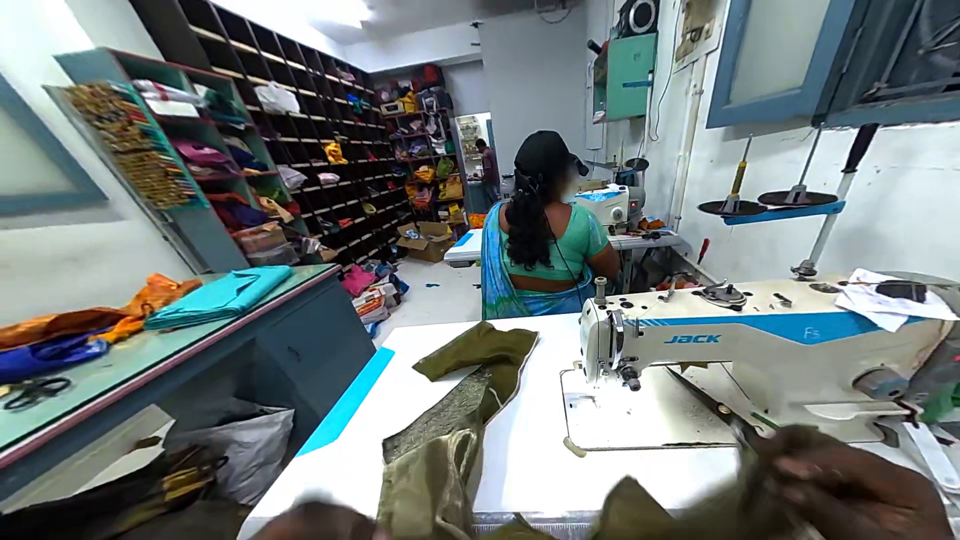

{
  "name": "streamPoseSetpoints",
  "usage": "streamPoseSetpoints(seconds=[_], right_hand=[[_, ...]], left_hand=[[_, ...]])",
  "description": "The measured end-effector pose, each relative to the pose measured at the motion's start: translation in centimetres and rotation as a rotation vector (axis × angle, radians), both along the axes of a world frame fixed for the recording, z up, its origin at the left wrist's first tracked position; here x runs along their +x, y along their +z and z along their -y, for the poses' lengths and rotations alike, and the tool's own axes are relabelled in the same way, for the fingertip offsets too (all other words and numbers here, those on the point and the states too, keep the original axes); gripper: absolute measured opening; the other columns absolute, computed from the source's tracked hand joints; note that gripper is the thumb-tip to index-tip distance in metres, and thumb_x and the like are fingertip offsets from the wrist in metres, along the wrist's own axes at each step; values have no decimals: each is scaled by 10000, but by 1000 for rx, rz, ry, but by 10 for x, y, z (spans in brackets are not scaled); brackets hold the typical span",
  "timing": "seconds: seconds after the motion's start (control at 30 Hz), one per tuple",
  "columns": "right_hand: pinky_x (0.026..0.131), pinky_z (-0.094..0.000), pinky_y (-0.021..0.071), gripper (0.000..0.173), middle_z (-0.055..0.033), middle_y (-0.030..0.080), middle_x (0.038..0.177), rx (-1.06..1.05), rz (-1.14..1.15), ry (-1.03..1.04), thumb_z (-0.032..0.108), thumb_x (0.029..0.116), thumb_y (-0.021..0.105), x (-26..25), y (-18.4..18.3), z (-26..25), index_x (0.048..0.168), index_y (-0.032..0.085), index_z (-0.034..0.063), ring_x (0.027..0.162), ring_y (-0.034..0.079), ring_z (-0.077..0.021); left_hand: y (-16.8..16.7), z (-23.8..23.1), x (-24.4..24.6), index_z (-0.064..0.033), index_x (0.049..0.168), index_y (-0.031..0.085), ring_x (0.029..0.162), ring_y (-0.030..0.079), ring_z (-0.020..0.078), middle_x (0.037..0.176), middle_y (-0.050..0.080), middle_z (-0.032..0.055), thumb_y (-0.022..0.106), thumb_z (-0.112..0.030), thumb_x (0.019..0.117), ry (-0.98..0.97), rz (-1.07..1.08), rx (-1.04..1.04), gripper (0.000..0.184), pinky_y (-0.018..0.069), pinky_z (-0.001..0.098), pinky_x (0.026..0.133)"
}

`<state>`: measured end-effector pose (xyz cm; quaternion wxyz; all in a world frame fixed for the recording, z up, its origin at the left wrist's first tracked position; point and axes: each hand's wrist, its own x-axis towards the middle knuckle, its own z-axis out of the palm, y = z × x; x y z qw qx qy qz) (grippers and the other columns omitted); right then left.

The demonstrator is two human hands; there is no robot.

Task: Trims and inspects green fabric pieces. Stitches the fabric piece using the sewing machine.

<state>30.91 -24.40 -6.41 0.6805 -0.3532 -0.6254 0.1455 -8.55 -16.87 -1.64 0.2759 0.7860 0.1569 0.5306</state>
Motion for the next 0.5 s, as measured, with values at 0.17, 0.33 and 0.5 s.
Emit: streamPoseSetpoints(seconds=[0.17,0.33,0.5], right_hand=[[682,-115,561,114,172,744,900,-97,-107,-295,250,876,791,-2,-24,-29,991,790,250,743,661,65],[817,-154,584,174,50,765,1049,-168,-64,-420,224,922,697,1,-47,-41,1022,796,121,937,707,2],[749,-166,601,109,55,771,983,-156,-192,-396,169,858,769,2,-50,-41,949,814,128,851,715,-10]], left_hand=[[-38,-47,34,-303,933,808,892,684,-52,1038,736,-195,778,-260,897,277,63,-173,64,593,159,765],[-70,-69,51,-160,853,800,879,695,4,1004,738,-82,773,-133,843,299,130,-309,40,593,164,748],[-78,-70,54,-147,867,795,840,682,-11,1005,733,-88,756,-147,875,300,156,-323,40,583,149,725]])
